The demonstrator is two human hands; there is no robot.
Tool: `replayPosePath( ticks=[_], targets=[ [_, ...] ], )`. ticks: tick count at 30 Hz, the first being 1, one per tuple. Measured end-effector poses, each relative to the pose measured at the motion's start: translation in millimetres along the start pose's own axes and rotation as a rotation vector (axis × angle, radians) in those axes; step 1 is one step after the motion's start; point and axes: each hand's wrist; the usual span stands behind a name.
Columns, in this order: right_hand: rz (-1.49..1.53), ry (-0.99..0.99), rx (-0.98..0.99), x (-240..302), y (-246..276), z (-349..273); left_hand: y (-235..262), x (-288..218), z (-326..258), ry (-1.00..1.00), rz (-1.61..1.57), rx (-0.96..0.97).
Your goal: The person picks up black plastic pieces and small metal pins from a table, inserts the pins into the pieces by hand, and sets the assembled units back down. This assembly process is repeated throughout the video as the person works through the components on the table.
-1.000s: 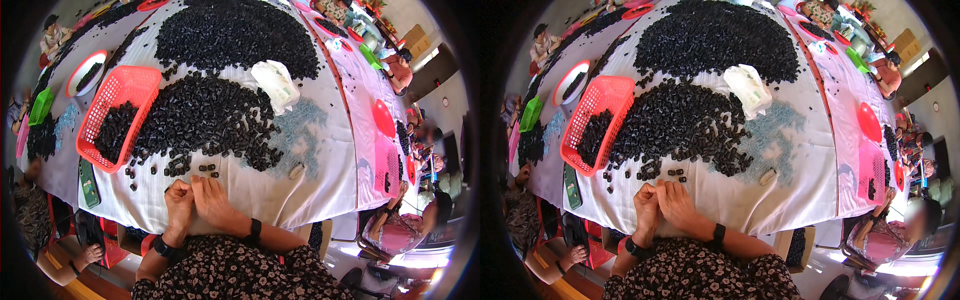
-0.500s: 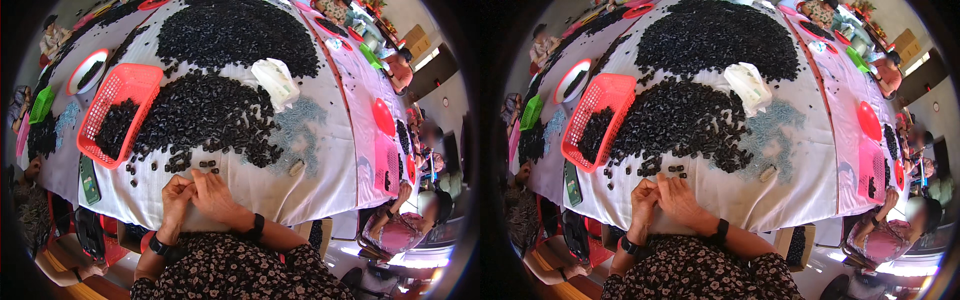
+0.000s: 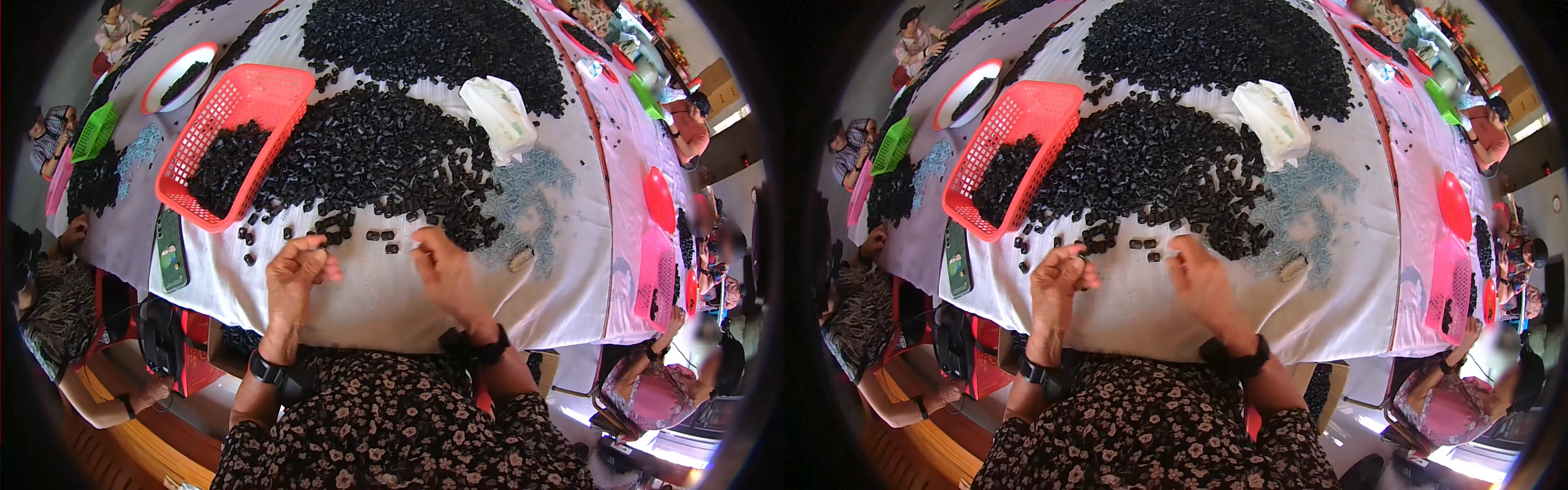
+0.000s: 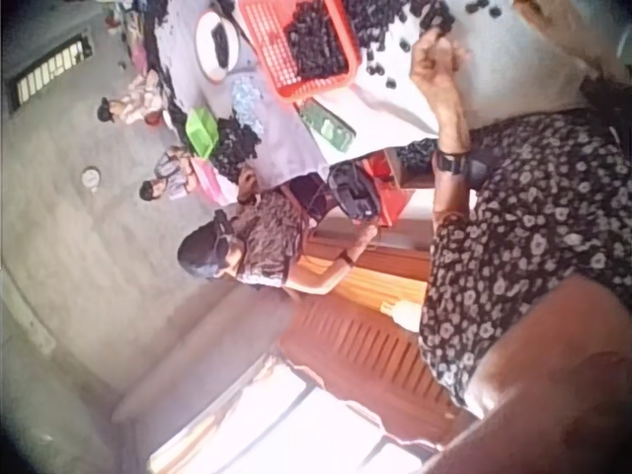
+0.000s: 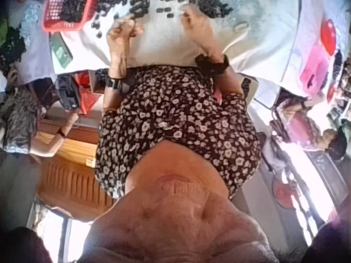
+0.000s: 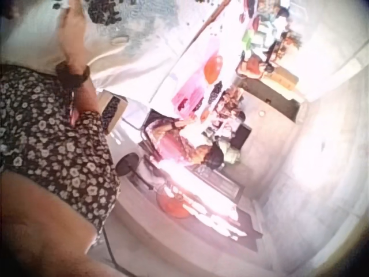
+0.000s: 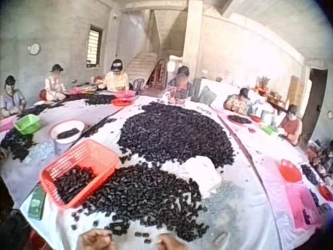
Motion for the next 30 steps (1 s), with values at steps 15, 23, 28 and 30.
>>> replayPosePath(
  ticks=[15, 23, 28, 30],
  targets=[
    [-0.644, 0.269, -0.077, -26.5, -28.4, 3.7, 57.1, -76.8, 31.5, -0.52, 0.389, -0.324],
    [-0.499, 0.117, -0.102, -26.6, -34.3, 10.7, 73.8, -108.3, 80.5, -0.732, 1.048, -0.589],
    [-0.443, 0.138, -0.108, -23.8, -32.1, 8.7, 53.2, -58.6, 37.5, -0.675, 0.979, -0.271],
    [-0.412, 0.162, -0.139, -22.7, -30.9, 8.9, 55.2, -32.4, 36.8, -0.711, 1.151, -0.167]
  ],
)
Point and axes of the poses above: each hand's wrist, its own z-axis towards the middle knuckle, its own y-axis out of the back of the hand, x = y × z, and after that the axes turned 2 degrees about y, right-handed
